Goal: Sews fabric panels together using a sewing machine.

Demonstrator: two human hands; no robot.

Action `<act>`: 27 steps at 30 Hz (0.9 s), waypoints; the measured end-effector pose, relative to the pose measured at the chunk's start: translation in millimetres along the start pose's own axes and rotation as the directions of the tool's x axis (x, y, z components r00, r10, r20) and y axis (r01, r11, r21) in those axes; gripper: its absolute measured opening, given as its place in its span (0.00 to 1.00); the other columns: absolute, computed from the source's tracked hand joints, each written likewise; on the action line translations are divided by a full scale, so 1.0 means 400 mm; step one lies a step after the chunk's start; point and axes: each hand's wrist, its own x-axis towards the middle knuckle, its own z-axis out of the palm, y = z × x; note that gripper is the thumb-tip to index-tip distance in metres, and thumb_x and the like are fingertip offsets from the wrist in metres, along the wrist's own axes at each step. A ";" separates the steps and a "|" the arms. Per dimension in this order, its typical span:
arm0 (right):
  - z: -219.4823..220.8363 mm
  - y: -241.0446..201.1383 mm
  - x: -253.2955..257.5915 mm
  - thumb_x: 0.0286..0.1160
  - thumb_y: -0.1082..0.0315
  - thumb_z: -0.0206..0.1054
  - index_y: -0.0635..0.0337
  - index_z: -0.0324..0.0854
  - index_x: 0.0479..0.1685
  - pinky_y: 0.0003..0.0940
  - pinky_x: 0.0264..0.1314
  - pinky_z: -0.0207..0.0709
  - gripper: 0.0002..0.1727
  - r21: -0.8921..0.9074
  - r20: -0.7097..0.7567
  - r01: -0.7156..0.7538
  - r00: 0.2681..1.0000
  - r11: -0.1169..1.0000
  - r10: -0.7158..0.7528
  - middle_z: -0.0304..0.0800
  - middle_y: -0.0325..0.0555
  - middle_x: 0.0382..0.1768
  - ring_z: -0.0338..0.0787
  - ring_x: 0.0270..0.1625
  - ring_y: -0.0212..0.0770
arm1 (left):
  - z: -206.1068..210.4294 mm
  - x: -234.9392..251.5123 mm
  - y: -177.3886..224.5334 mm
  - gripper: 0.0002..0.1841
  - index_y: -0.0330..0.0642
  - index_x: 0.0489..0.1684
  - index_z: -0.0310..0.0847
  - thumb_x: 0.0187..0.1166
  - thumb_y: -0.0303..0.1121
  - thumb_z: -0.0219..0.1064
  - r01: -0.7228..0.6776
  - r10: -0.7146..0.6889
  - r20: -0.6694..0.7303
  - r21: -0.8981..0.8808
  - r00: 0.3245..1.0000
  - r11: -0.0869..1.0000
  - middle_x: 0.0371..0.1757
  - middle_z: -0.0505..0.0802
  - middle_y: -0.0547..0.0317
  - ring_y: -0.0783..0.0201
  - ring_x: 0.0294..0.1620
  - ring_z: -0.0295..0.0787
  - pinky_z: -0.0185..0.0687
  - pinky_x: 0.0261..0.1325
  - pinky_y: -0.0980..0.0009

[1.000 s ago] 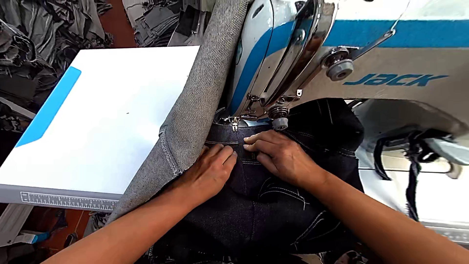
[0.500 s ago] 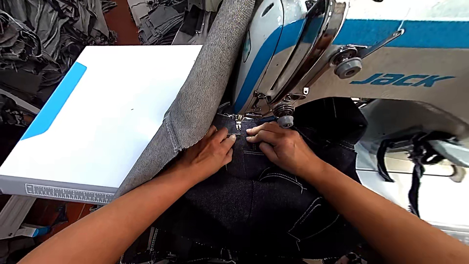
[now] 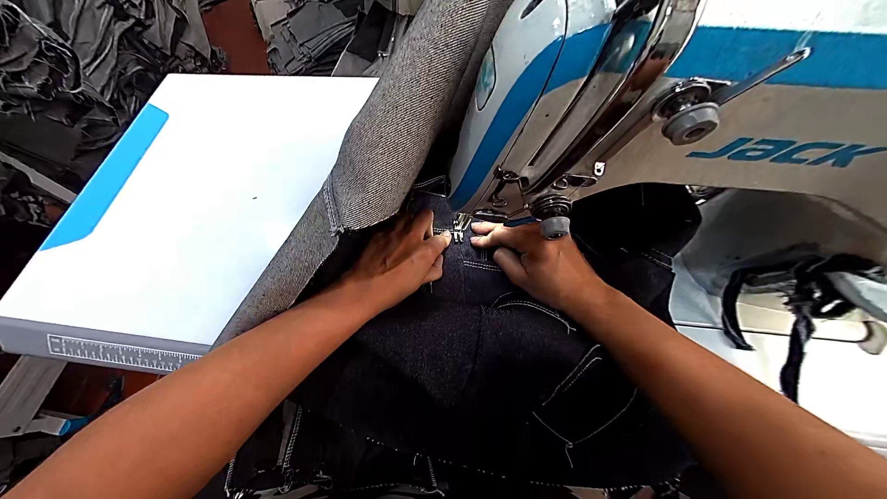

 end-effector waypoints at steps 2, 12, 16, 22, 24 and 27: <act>0.001 0.003 0.002 0.75 0.71 0.54 0.61 0.93 0.46 0.56 0.67 0.80 0.18 -0.011 0.013 -0.022 1.000 1.000 0.022 0.96 0.54 0.56 0.92 0.64 0.57 | 0.004 0.007 -0.014 0.17 0.45 0.66 0.89 0.84 0.35 0.62 -0.020 0.019 -0.027 -0.024 0.999 1.000 0.53 0.87 0.43 0.46 0.59 0.85 0.83 0.54 0.57; 0.001 0.037 0.041 0.82 0.64 0.57 0.65 0.90 0.52 0.69 0.59 0.78 0.18 -0.089 0.088 -0.180 0.978 0.980 0.187 0.92 0.67 0.51 0.91 0.59 0.69 | 0.005 0.056 -0.054 0.17 0.45 0.65 0.90 0.85 0.36 0.60 -0.006 0.005 -0.020 -0.057 1.000 0.998 0.58 0.86 0.42 0.44 0.62 0.83 0.80 0.60 0.54; 0.056 0.132 0.040 0.80 0.56 0.58 0.73 0.85 0.49 0.70 0.59 0.76 0.24 -0.139 -0.002 -0.127 0.992 0.982 0.128 0.90 0.73 0.50 0.89 0.59 0.72 | -0.003 0.082 -0.078 0.16 0.38 0.54 0.92 0.84 0.36 0.61 -0.033 0.031 -0.030 -0.050 0.999 0.998 0.57 0.86 0.39 0.41 0.61 0.83 0.80 0.57 0.52; 0.024 0.103 0.041 0.79 0.60 0.62 0.73 0.86 0.46 0.66 0.58 0.77 0.20 -0.116 -0.007 -0.059 0.998 0.991 0.058 0.90 0.71 0.46 0.90 0.56 0.68 | 0.009 0.067 -0.082 0.18 0.40 0.60 0.89 0.84 0.41 0.62 -0.084 0.086 -0.126 0.025 0.988 0.996 0.63 0.87 0.37 0.36 0.71 0.79 0.73 0.70 0.43; -0.081 -0.017 0.024 0.78 0.68 0.62 0.73 0.86 0.37 0.64 0.48 0.80 0.14 -0.188 -0.003 -0.006 1.000 0.982 0.005 0.90 0.68 0.38 0.92 0.47 0.69 | -0.034 -0.009 -0.042 0.33 0.50 0.86 0.70 0.84 0.56 0.61 0.011 -0.014 0.079 0.041 0.997 0.999 0.88 0.68 0.32 0.29 0.90 0.56 0.53 0.86 0.32; -0.168 -0.113 -0.128 0.83 0.63 0.60 0.72 0.84 0.61 0.64 0.74 0.73 0.20 -0.247 -0.217 -0.296 0.945 0.923 0.245 0.85 0.71 0.65 0.82 0.72 0.71 | -0.097 -0.179 0.080 0.40 0.58 0.97 0.48 0.86 0.57 0.59 0.132 -0.194 0.418 0.172 0.887 0.976 0.94 0.50 0.30 0.28 0.73 0.79 0.85 0.60 0.42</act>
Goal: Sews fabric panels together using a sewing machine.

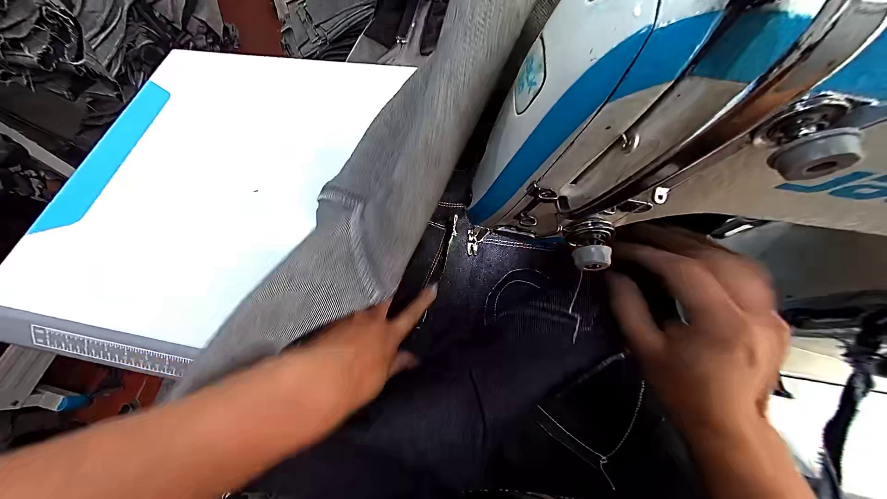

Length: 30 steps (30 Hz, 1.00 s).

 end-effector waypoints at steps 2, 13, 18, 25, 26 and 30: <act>-0.016 0.029 -0.107 0.83 0.47 0.59 0.78 0.66 0.78 0.72 0.78 0.61 0.40 0.001 0.002 -0.295 0.956 0.956 0.295 0.69 0.83 0.76 0.69 0.79 0.81 | 0.022 -0.109 0.081 0.40 0.47 0.98 0.42 0.89 0.48 0.58 0.104 -0.107 0.137 0.035 0.985 0.994 0.87 0.55 0.13 0.21 0.65 0.82 0.84 0.54 0.40; -0.136 -0.016 -0.212 0.58 0.53 0.67 0.72 0.76 0.68 0.71 0.42 0.76 0.38 0.109 0.265 -0.487 0.854 0.866 0.447 0.90 0.67 0.44 0.90 0.45 0.64 | 0.023 0.065 0.098 0.36 0.42 0.87 0.69 0.80 0.49 0.71 -0.167 0.095 -0.285 -0.240 0.954 0.956 0.88 0.72 0.43 0.42 0.92 0.58 0.48 0.88 0.30; -0.189 -0.072 -0.305 0.69 0.59 0.69 0.75 0.76 0.63 0.63 0.35 0.77 0.30 0.025 0.295 -0.515 0.823 0.857 0.486 0.90 0.66 0.35 0.90 0.33 0.62 | 0.110 0.024 0.077 0.35 0.62 0.92 0.61 0.86 0.63 0.51 -0.176 0.102 -0.283 -0.248 0.954 0.953 0.95 0.60 0.57 0.47 0.97 0.46 0.34 0.80 0.16; -0.104 -0.230 -0.162 0.81 0.59 0.63 0.74 0.80 0.66 0.67 0.71 0.74 0.26 -0.036 0.009 -0.088 0.996 0.996 0.088 0.85 0.70 0.66 0.83 0.71 0.70 | 0.118 0.021 0.116 0.44 0.56 0.95 0.55 0.81 0.71 0.48 -0.113 0.049 -0.296 -0.205 0.954 0.972 0.97 0.55 0.52 0.42 0.97 0.39 0.29 0.80 0.15; -0.045 -0.244 -0.136 0.82 0.59 0.62 0.69 0.82 0.66 0.63 0.75 0.74 0.23 0.066 0.064 -0.035 0.997 0.997 0.031 0.85 0.62 0.70 0.82 0.76 0.63 | 0.122 0.017 0.123 0.48 0.53 0.95 0.55 0.78 0.74 0.49 -0.105 0.039 -0.303 -0.204 0.952 0.973 0.97 0.55 0.51 0.40 0.97 0.38 0.30 0.80 0.15; 0.122 -0.170 -0.126 0.89 0.46 0.48 0.68 0.68 0.84 0.59 0.88 0.60 0.37 0.055 0.244 -0.019 0.970 0.998 0.005 0.67 0.59 0.87 0.64 0.90 0.61 | 0.121 0.004 0.111 0.59 0.43 0.97 0.46 0.70 0.80 0.49 -0.034 -0.029 -0.245 -0.248 0.969 0.968 0.98 0.49 0.56 0.42 0.98 0.32 0.36 0.81 0.19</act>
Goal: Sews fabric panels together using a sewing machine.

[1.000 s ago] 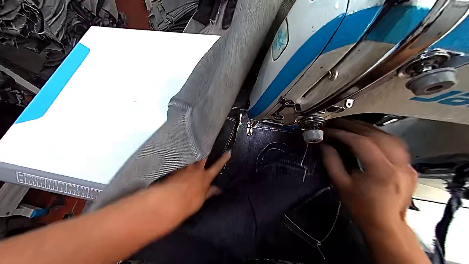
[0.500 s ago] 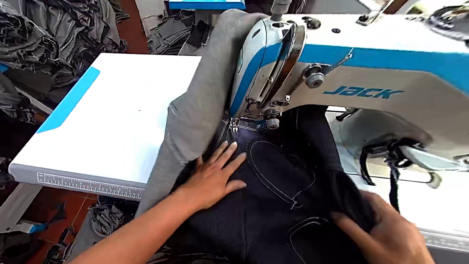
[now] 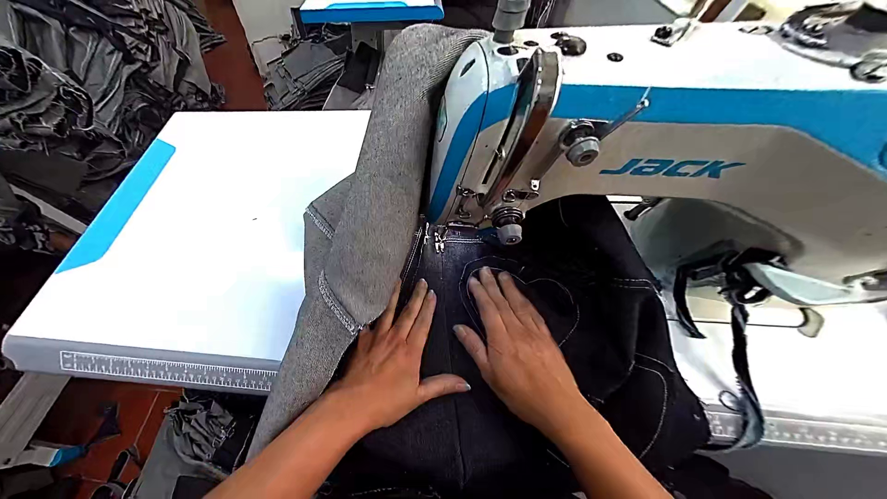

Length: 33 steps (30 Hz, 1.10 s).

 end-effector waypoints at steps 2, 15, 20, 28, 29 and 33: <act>0.005 0.014 -0.007 0.89 0.44 0.44 0.68 0.66 0.86 0.57 0.90 0.59 0.39 -0.065 0.001 -0.013 1.000 0.998 0.013 0.66 0.58 0.88 0.64 0.91 0.59 | -0.009 -0.001 -0.002 0.60 0.43 0.97 0.44 0.70 0.80 0.49 0.018 -0.017 0.030 -0.022 0.999 1.000 0.98 0.48 0.57 0.43 0.98 0.33 0.41 0.81 0.21; 0.023 0.105 0.162 0.92 0.43 0.39 0.68 0.68 0.83 0.63 0.88 0.56 0.39 -0.078 0.088 -0.019 0.996 0.997 0.026 0.72 0.62 0.83 0.65 0.89 0.63 | -0.059 0.178 -0.088 0.58 0.44 0.97 0.43 0.71 0.78 0.53 -0.016 0.018 0.058 -0.031 0.998 0.999 0.98 0.50 0.56 0.43 0.98 0.28 0.17 0.83 0.20; 0.054 0.156 0.255 0.90 0.39 0.43 0.64 0.83 0.67 0.65 0.87 0.57 0.37 0.005 0.094 -0.073 0.993 0.997 0.072 0.85 0.64 0.68 0.77 0.80 0.63 | -0.086 0.273 -0.135 0.58 0.44 0.96 0.50 0.70 0.78 0.55 -0.041 0.043 0.075 -0.027 0.996 0.999 0.97 0.53 0.54 0.44 0.98 0.28 0.13 0.82 0.19; -0.182 0.155 0.115 0.87 0.60 0.60 0.73 0.84 0.61 0.69 0.64 0.76 0.21 -0.031 -0.274 -0.173 0.949 0.984 0.158 0.88 0.73 0.58 0.87 0.63 0.72 | -0.152 0.114 -0.155 0.15 0.43 0.61 0.92 0.83 0.37 0.67 -0.261 0.206 -0.415 -0.081 0.886 0.962 0.69 0.91 0.52 0.51 0.78 0.82 0.73 0.83 0.51; -0.202 0.180 0.055 0.88 0.53 0.60 0.73 0.78 0.71 0.71 0.72 0.68 0.29 -0.021 -0.293 -0.275 0.921 0.961 0.257 0.81 0.77 0.66 0.79 0.71 0.76 | -0.167 0.063 -0.171 0.14 0.39 0.59 0.91 0.82 0.34 0.68 -0.192 0.122 -0.551 -0.072 0.826 0.979 0.66 0.92 0.49 0.51 0.75 0.84 0.76 0.80 0.54; -0.152 0.236 -0.078 0.62 0.28 0.67 0.83 0.66 0.76 0.84 0.73 0.56 0.60 0.045 -0.148 -0.504 0.851 0.863 0.504 0.65 0.88 0.76 0.65 0.77 0.89 | -0.154 -0.009 -0.252 0.48 0.32 0.89 0.55 0.74 0.48 0.77 0.349 -0.486 -0.370 -0.378 0.792 0.857 0.78 0.76 0.27 0.29 0.77 0.73 0.69 0.74 0.32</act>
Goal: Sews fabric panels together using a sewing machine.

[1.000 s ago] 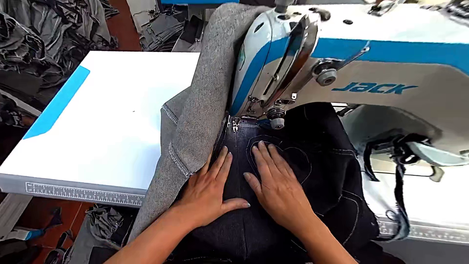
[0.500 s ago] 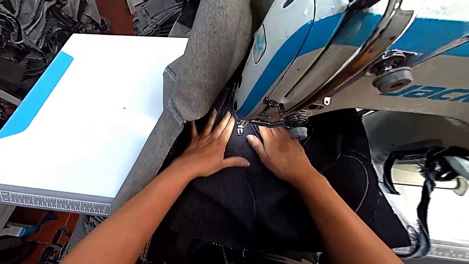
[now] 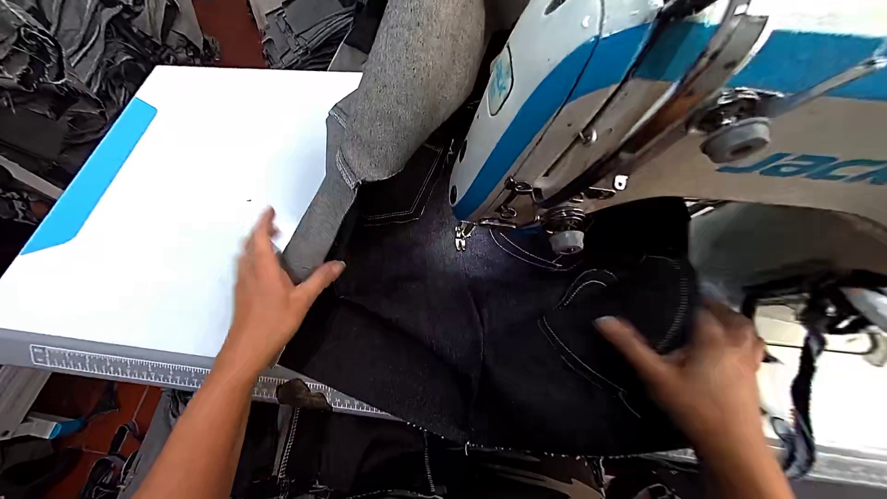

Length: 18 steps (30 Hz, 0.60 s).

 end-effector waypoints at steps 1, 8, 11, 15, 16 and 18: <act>0.013 -0.010 -0.005 0.60 0.28 0.68 0.85 0.70 0.70 0.84 0.72 0.57 0.59 -0.023 0.005 0.014 1.000 1.000 -0.014 0.68 0.87 0.74 0.66 0.76 0.89 | 0.016 0.002 0.000 0.49 0.31 0.88 0.56 0.72 0.48 0.79 0.060 -0.059 0.056 -0.007 0.997 0.998 0.74 0.78 0.23 0.24 0.73 0.75 0.68 0.71 0.27; -0.088 -0.013 -0.137 0.79 0.50 0.63 0.81 0.78 0.60 0.73 0.43 0.75 0.34 0.042 0.097 0.033 0.995 0.999 -0.037 0.89 0.75 0.38 0.91 0.42 0.72 | -0.107 -0.121 -0.059 0.23 0.32 0.52 0.85 0.69 0.40 0.83 0.109 -0.140 0.290 0.118 0.947 0.987 0.35 0.92 0.41 0.43 0.39 0.91 0.83 0.47 0.37; -0.092 -0.007 -0.196 0.80 0.53 0.63 0.81 0.79 0.58 0.66 0.42 0.78 0.30 0.070 0.121 0.043 0.991 0.997 -0.052 0.90 0.72 0.36 0.93 0.39 0.65 | -0.137 -0.226 -0.145 0.18 0.36 0.36 0.88 0.76 0.46 0.73 0.059 -0.083 0.229 0.107 0.970 0.992 0.23 0.88 0.53 0.55 0.28 0.88 0.80 0.35 0.46; -0.100 0.003 -0.160 0.78 0.45 0.60 0.78 0.80 0.56 0.66 0.33 0.73 0.36 0.026 0.077 0.080 0.994 0.996 -0.082 0.87 0.68 0.30 0.90 0.33 0.66 | -0.131 -0.215 -0.128 0.20 0.33 0.32 0.87 0.78 0.46 0.72 0.004 -0.022 0.108 0.172 0.994 0.985 0.20 0.85 0.48 0.47 0.27 0.86 0.75 0.33 0.41; -0.099 0.006 -0.146 0.77 0.44 0.59 0.78 0.80 0.56 0.66 0.33 0.73 0.37 0.020 0.066 0.087 0.994 0.996 -0.089 0.87 0.67 0.29 0.90 0.33 0.66 | -0.128 -0.197 -0.125 0.20 0.32 0.33 0.87 0.78 0.45 0.72 -0.009 -0.006 0.085 0.176 0.996 0.984 0.21 0.86 0.47 0.45 0.27 0.87 0.75 0.34 0.39; -0.091 0.006 -0.119 0.78 0.43 0.58 0.79 0.79 0.57 0.67 0.31 0.72 0.38 0.007 0.033 0.110 0.993 0.994 -0.110 0.87 0.68 0.28 0.89 0.32 0.68 | -0.119 -0.164 -0.125 0.19 0.30 0.32 0.86 0.79 0.43 0.71 -0.057 0.051 0.038 0.197 0.998 0.979 0.20 0.85 0.45 0.44 0.26 0.87 0.75 0.32 0.39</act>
